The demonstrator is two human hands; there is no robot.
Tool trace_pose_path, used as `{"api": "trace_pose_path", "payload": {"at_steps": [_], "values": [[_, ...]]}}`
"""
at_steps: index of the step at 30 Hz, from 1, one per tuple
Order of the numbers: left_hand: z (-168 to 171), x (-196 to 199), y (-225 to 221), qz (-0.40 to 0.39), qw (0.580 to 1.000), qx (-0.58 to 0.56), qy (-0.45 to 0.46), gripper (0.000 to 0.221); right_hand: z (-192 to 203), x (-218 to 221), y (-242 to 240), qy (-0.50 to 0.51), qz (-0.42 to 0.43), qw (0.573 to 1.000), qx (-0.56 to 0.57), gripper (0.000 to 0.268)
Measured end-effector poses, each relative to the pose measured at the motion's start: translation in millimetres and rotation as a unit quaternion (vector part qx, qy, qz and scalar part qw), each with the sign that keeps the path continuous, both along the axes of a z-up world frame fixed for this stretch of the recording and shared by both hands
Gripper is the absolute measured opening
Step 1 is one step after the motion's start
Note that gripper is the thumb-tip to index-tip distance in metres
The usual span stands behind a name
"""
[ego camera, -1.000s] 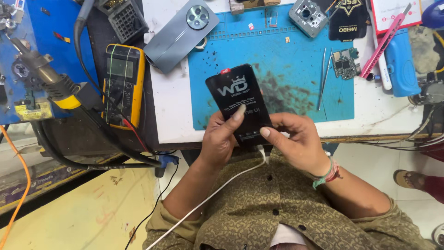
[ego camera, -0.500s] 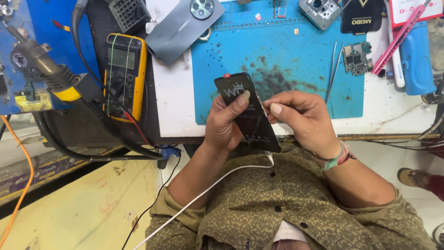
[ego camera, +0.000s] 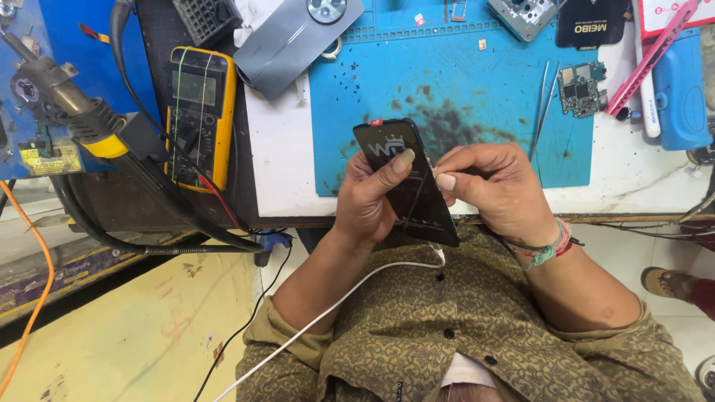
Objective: The person replaces a mobile phone screen and secures internal components. They remove the old screen, connect a new display to test the device, and then use a screwdriver to install screws into the internal chassis.
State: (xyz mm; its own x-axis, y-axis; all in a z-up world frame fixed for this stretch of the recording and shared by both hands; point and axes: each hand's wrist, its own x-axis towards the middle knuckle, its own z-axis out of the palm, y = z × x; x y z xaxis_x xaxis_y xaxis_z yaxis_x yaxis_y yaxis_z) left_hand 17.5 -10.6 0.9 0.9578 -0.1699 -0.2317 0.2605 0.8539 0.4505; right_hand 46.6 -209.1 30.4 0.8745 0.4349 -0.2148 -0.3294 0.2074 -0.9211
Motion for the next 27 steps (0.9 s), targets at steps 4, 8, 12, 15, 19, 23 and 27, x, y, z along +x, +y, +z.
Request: {"api": "trace_pose_path", "payload": {"at_steps": [4,8,12,15,19,23,27], "values": [[1.1,-0.1,-0.4,0.001,1.0,0.008,0.007,0.011,-3.6,0.3,-0.4,0.0,-0.001,1.0,0.006,0.006],[2.7,1.6,-2.6,0.008,1.0,0.006,0.013,0.012,-5.6,-0.4,0.4,0.011,-0.013,1.0,0.005,0.007],[7.4,2.5,-3.2,0.004,1.0,0.008,0.017,0.012,-5.7,-0.5,-0.9,0.005,-0.011,1.0,0.001,0.007],[10.4,2.6,-3.5,0.009,1.0,0.003,0.011,0.011,-7.3,-2.7,-0.4,0.021,-0.026,0.999,0.002,0.011],[10.6,6.1,-8.9,0.071,0.995,0.066,0.037,0.016,-12.0,-6.6,1.0,0.086,-0.062,0.994,0.011,0.018],[10.3,7.9,-10.5,0.1,0.993,0.058,0.038,0.014,-22.1,-13.9,1.1,0.003,-0.035,0.995,-0.089,0.021],[17.1,7.5,-8.1,0.056,0.996,0.068,0.025,0.03,-29.5,-18.5,-0.7,-0.005,-0.074,0.994,-0.077,0.021]]}}
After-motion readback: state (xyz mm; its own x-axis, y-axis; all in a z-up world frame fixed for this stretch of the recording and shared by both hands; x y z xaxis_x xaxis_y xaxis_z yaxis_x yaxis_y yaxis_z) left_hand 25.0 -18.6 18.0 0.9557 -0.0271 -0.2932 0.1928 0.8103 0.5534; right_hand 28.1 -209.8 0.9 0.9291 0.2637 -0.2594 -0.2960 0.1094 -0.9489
